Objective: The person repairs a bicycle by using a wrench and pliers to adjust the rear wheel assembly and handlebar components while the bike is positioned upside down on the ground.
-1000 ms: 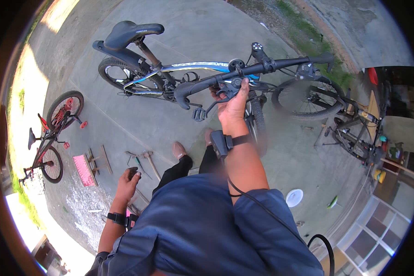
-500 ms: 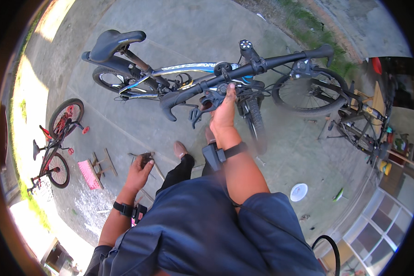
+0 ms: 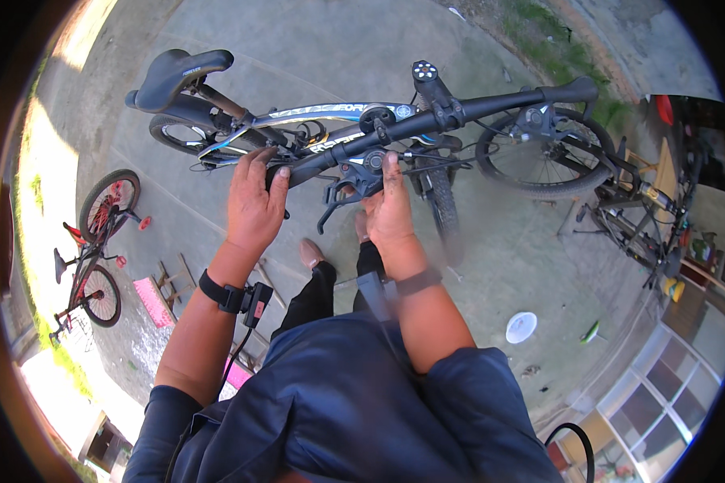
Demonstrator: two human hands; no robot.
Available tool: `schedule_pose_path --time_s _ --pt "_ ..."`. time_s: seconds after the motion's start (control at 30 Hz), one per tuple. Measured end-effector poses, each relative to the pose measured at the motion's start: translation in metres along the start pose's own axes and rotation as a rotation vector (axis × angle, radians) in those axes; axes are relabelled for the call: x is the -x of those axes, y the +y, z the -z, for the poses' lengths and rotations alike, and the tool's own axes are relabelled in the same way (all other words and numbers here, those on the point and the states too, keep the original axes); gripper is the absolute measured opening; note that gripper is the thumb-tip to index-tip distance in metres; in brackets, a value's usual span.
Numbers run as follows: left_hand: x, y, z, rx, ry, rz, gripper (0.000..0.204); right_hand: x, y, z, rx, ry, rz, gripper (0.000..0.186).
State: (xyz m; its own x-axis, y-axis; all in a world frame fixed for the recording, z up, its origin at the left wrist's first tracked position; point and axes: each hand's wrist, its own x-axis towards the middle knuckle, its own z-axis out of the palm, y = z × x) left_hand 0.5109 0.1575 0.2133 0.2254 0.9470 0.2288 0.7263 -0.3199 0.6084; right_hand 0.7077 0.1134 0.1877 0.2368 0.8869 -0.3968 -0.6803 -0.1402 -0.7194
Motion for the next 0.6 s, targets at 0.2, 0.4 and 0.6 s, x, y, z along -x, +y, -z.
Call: schedule_pose_path --time_s 0.2,0.4,0.6 --pt "-0.003 -0.004 -0.021 0.131 -0.011 0.027 0.024 0.001 -0.041 0.035 -0.264 -0.051 0.076 0.045" --pt "-0.003 0.000 -0.022 0.130 -0.011 0.059 0.022 -0.009 -0.040 0.043 -0.195 -0.078 0.046 0.033" --pt "-0.003 -0.003 -0.024 0.145 0.006 0.058 0.021 -0.013 -0.043 0.041 -0.128 -0.058 0.075 0.031"
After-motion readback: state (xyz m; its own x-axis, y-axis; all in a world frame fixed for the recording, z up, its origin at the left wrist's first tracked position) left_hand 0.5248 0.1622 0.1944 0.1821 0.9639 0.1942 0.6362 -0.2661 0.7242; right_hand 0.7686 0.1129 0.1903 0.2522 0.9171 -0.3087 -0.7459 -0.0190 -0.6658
